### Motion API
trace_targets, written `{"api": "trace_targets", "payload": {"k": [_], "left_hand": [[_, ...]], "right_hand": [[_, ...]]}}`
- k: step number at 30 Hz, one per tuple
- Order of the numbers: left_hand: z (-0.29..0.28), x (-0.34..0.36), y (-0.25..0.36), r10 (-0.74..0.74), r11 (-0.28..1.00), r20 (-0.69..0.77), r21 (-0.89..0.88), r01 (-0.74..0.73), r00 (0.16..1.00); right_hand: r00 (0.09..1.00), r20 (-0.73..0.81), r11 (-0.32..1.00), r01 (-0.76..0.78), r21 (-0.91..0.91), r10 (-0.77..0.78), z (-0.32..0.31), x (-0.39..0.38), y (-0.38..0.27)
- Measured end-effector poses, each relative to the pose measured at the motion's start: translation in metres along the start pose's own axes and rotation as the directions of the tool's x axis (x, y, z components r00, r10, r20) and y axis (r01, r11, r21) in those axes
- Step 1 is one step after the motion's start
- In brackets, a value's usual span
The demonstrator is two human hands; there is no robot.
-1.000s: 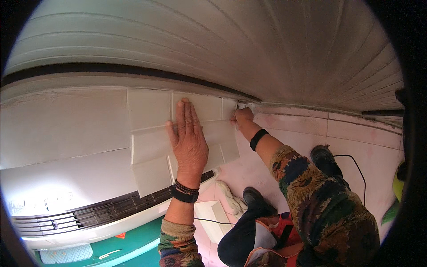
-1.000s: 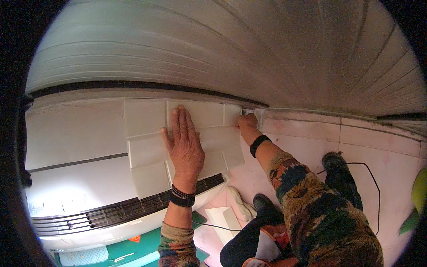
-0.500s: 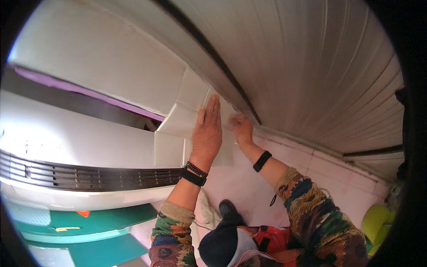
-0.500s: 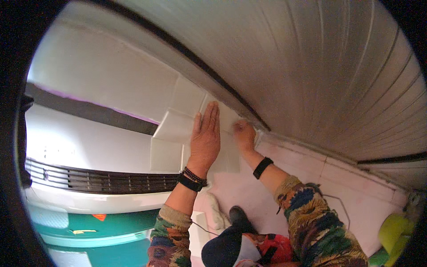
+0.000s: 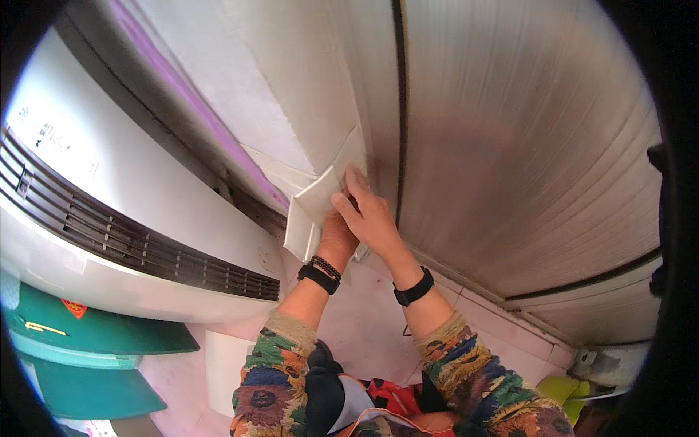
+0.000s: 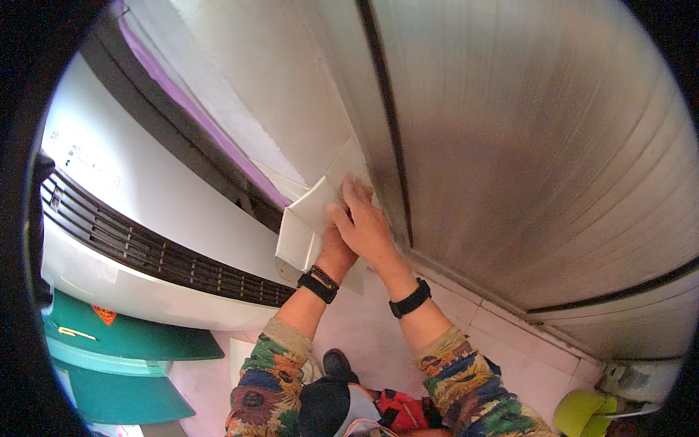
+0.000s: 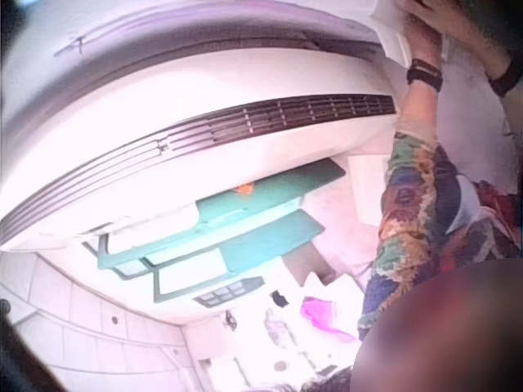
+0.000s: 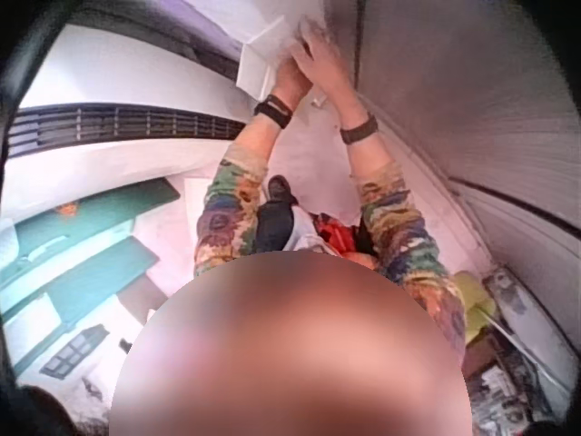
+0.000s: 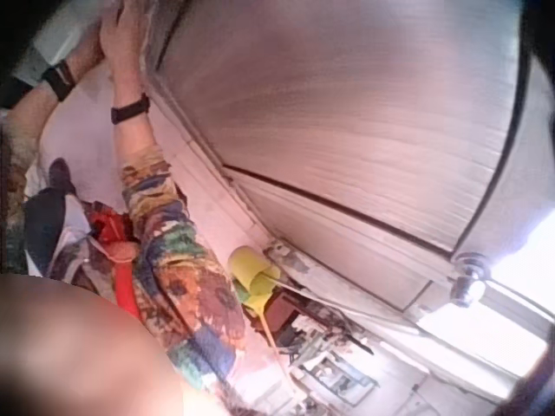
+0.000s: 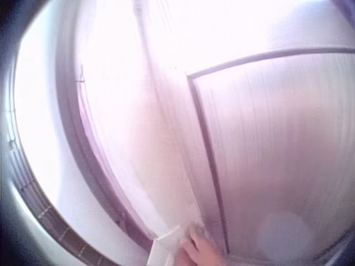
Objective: The person wipes a section of the wall with a cloth, then repeatedly picks up white rectangular wall panels, aligns them against the wall, and presses them into place. The person handles the panels one at a time, adjusting their position and smoothing them against the surface.
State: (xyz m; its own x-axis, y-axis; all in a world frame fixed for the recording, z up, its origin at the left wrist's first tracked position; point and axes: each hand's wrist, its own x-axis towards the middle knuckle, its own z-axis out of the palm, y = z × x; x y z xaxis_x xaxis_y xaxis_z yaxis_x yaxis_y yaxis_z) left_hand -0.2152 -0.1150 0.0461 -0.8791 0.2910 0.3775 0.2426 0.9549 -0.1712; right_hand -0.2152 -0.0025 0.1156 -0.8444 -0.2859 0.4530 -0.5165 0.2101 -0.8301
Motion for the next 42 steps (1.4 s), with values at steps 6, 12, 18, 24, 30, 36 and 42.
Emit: {"api": "trace_targets", "payload": {"k": [6, 12, 18, 24, 30, 36, 42], "left_hand": [[-0.01, -0.014, 0.005, -0.162, 0.865, 0.061, -0.471, 0.172, 0.985], [-0.036, -0.032, 0.034, -0.352, 0.696, 0.052, -0.654, 0.298, 0.935], [-0.047, -0.032, 0.052, -0.768, 0.579, -0.314, -0.715, 0.393, 0.559], [-0.047, -0.023, 0.083, -0.792, 0.55, -0.425, -0.808, 0.211, 0.437], [-0.039, -0.022, 0.088, -0.845, 0.385, -0.256, -0.9, 0.203, 0.47], [-0.032, -0.018, 0.083, -0.821, 0.455, -0.33, -0.871, 0.186, 0.466], [-0.038, -0.016, 0.077, -0.825, 0.481, -0.391, -0.865, 0.143, 0.409]], "right_hand": [[0.993, 0.078, 0.983, -0.079, -0.169, 0.093, 0.007, 0.007, -0.01], [0.996, 0.071, 0.978, -0.036, -0.205, 0.051, -0.004, 0.009, -0.015], [0.995, 0.005, 0.972, -0.101, -0.211, 0.104, 0.0, 0.005, -0.015], [0.998, -0.048, 0.986, -0.054, -0.159, 0.047, 0.005, 0.005, -0.015], [0.997, -0.048, 0.974, -0.07, -0.216, 0.061, 0.006, 0.004, -0.017], [0.996, -0.068, 0.982, -0.065, -0.18, 0.053, 0.007, 0.001, -0.018], [0.996, -0.063, 0.985, -0.07, -0.16, 0.06, 0.005, 0.0, -0.015]]}}
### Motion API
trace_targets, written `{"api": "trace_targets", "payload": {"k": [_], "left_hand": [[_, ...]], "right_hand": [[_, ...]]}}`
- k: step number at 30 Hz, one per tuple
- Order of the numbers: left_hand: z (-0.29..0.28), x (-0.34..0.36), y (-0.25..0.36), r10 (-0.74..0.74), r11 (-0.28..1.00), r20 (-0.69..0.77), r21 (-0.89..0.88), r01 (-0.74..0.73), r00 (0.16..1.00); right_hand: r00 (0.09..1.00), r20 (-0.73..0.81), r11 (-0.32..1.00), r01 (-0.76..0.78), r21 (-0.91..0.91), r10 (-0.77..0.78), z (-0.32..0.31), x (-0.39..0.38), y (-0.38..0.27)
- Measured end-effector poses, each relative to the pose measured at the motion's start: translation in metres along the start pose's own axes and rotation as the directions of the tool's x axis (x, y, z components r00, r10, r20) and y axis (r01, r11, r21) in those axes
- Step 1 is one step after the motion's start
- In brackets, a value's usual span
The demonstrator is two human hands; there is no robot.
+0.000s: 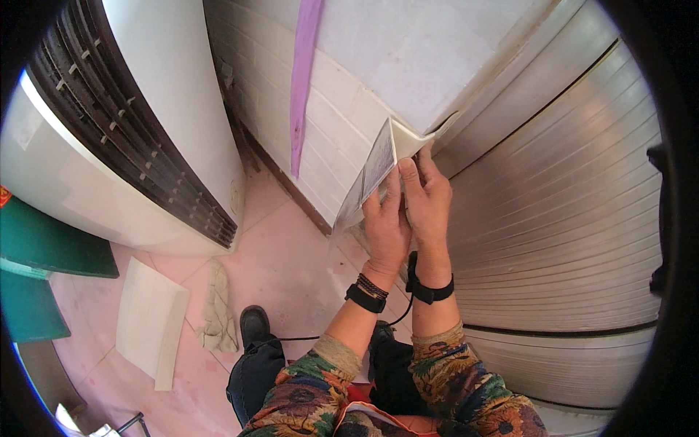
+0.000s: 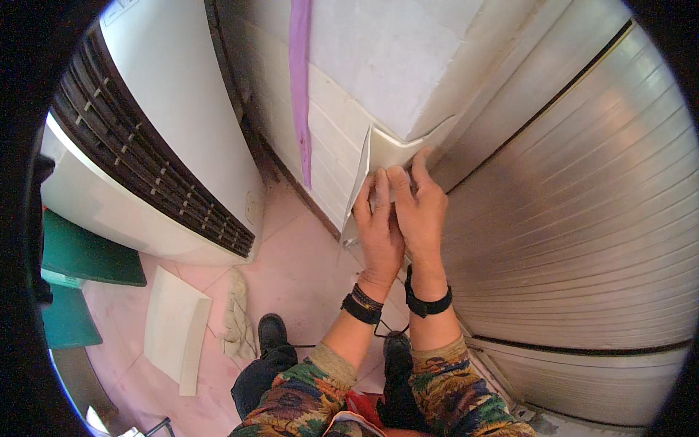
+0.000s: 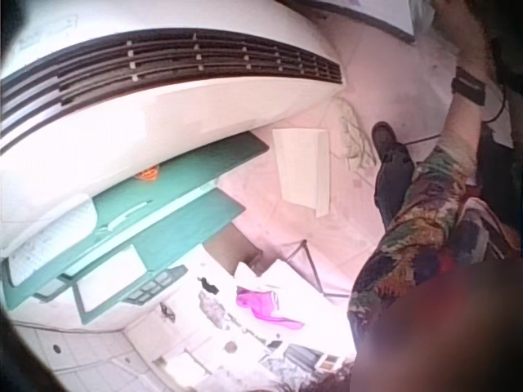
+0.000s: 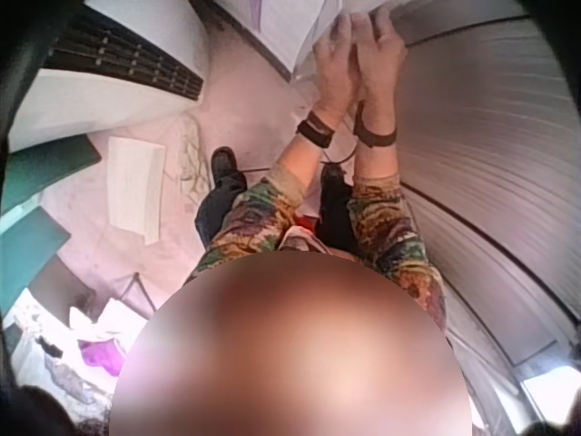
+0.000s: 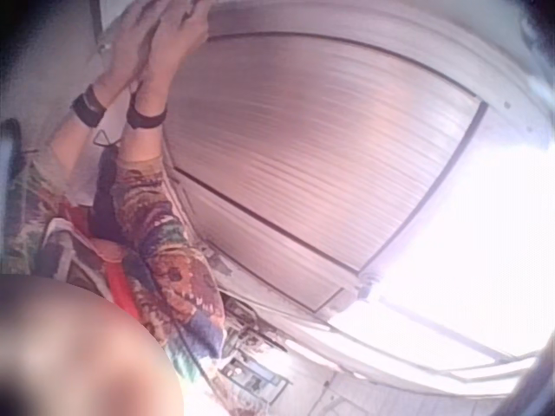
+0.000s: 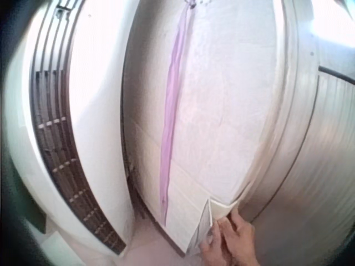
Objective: The person wipes a section of the wall with a cloth, then repeatedly picks up white rectangular wall panels, aligns them against the wall, and presses them into place. The person handles the panels one at a time, adjusting their position and smoothing them against the surface.
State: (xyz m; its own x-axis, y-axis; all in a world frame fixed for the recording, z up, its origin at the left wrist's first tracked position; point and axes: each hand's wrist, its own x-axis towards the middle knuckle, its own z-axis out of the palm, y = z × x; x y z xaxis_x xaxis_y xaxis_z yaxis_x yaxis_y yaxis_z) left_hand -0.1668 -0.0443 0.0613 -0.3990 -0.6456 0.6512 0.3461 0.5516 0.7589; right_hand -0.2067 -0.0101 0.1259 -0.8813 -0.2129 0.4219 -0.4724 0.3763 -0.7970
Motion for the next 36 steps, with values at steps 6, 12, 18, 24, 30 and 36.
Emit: {"api": "trace_targets", "payload": {"k": [6, 12, 18, 24, 30, 36], "left_hand": [[-0.006, 0.018, 0.002, 0.034, 0.999, 0.019, 0.005, -0.034, 0.999], [-0.012, 0.029, 0.0, 0.047, 0.997, 0.05, -0.064, -0.044, 0.998], [-0.021, 0.028, 0.012, -0.078, 0.98, 0.187, -0.166, 0.11, 0.979], [-0.03, 0.032, 0.021, -0.198, 0.914, 0.341, -0.275, 0.299, 0.919], [-0.034, 0.047, 0.014, -0.201, 0.851, 0.406, -0.379, 0.364, 0.891], [-0.031, 0.042, 0.014, -0.2, 0.846, 0.369, -0.403, 0.35, 0.908]], "right_hand": [[1.0, -0.027, 0.999, -0.003, 0.044, 0.004, 0.0, -0.002, 0.004], [1.0, -0.019, 0.999, -0.001, 0.052, 0.002, -0.003, 0.0, 0.011], [0.999, -0.028, 0.995, 0.042, 0.086, -0.039, -0.022, -0.003, 0.02], [1.0, -0.01, 0.994, 0.013, 0.105, -0.012, -0.034, -0.007, 0.027], [1.0, -0.002, 0.99, 0.018, 0.14, -0.018, -0.035, -0.007, 0.028], [1.0, 0.006, 0.989, -0.005, 0.147, 0.004, -0.036, -0.01, 0.025]]}}
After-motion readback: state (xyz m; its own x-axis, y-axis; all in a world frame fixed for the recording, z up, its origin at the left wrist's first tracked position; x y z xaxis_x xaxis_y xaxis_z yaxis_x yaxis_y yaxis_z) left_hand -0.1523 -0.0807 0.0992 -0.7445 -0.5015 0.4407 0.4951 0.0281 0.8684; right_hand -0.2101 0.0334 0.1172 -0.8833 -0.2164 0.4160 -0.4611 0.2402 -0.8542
